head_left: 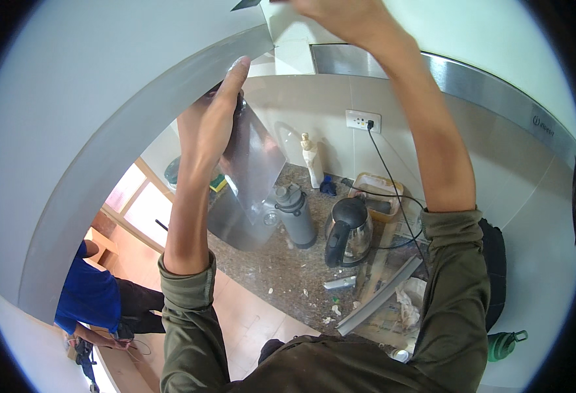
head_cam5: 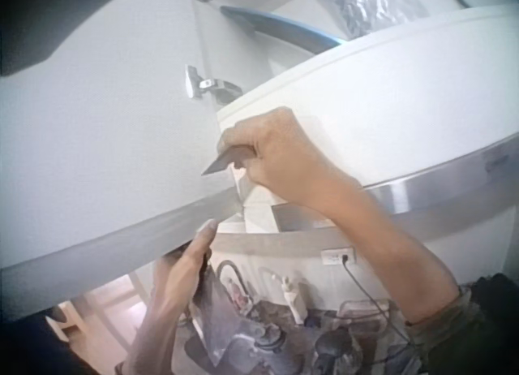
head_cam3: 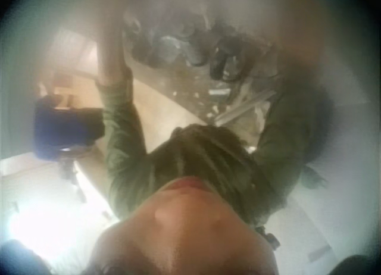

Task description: The person scoops plaster from a container using a putty knife and applies it to a wall surface above a kitchen counter. They repeatedly load the knife and smooth the material onto the wall, occasionally cleaning excess from the tool.

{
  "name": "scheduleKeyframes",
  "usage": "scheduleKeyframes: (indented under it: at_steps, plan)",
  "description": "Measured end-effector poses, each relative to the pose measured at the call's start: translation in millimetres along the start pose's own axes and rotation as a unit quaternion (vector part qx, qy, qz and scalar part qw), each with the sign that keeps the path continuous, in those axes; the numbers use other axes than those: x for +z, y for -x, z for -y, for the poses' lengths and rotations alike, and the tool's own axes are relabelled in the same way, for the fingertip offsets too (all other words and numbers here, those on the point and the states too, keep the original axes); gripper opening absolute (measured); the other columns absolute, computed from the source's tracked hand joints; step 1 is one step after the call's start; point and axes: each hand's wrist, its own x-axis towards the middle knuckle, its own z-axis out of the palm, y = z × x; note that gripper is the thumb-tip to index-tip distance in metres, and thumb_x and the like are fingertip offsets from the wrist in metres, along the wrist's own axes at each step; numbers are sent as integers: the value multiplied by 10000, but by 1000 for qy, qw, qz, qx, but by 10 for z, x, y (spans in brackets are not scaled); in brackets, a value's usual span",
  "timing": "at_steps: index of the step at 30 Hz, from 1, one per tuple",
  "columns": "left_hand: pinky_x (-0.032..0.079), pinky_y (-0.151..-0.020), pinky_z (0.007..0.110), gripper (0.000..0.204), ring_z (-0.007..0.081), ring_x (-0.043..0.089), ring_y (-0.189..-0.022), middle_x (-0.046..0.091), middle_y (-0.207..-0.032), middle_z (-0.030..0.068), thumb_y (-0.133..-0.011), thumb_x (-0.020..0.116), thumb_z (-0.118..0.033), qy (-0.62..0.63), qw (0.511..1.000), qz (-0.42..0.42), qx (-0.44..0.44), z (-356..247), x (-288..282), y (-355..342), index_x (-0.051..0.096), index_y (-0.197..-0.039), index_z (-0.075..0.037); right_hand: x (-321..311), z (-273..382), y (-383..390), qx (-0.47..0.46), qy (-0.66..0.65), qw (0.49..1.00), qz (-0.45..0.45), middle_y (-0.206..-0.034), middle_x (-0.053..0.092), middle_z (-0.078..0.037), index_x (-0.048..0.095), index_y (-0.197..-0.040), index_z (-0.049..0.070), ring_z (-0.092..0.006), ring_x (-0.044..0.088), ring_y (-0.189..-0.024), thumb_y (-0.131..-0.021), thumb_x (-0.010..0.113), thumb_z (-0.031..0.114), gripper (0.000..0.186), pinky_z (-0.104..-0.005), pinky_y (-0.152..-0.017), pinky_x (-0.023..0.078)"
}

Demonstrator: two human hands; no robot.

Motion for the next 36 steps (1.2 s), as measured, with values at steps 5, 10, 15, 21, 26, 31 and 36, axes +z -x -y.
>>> scheduleKeyframes:
  at_steps: [5,10,15,21,26,31,36]
  plan:
    - [333,-522,241,374,91,436,-544,518,-614,-5,-811,778,-391,4,1000,-9,3,-22,-4,19,627,-709,-65,-82,24,35,15,9,996,83,-760,684,-200,721,-864,-13,-310,677,-701,-679,619,-51,215,-356,-653,523]
    - [338,-527,246,380,91,440,-546,511,-609,-3,-821,770,-386,21,1000,-8,-18,-84,-2,30,606,-678,-74,9,103,78,49,1,990,129,-787,697,-212,712,-855,-45,-344,685,-743,-683,615,-53,197,-378,-714,547]
    - [368,-567,260,365,108,462,-587,534,-643,14,-838,753,-369,17,1000,-8,5,-63,21,32,618,-727,-48,72,6,74,-31,16,996,78,-795,698,-207,715,-866,-34,-337,683,-728,-681,609,-48,214,-371,-699,544]
    - [419,-646,290,344,137,500,-666,576,-715,39,-863,726,-327,14,999,17,-28,-113,-15,49,657,-841,9,-59,111,43,41,3,999,-5,-792,690,-202,728,-945,-16,-293,664,-662,-676,620,1,290,-340,-641,528]
    - [410,-637,281,333,130,491,-664,571,-711,34,-867,726,-321,10,999,19,-41,-141,-44,45,656,-837,3,31,-4,186,-5,-34,998,49,-794,683,-202,723,-948,-5,-310,669,-675,-666,632,20,298,-353,-640,527]
    - [409,-637,278,345,130,490,-673,574,-712,35,-865,730,-328,37,998,23,-49,-143,-22,35,655,-839,8,67,89,175,-28,9,997,72,-781,688,-186,708,-896,-16,-330,677,-706,-688,621,5,226,-361,-648,534]
    - [388,-603,268,352,114,476,-635,564,-688,24,-849,745,-351,22,999,10,-25,-86,-28,28,649,-812,-14,189,-9,103,-97,76,992,20,-766,687,-178,706,-867,-27,-310,680,-689,-716,614,-7,179,-355,-635,531]
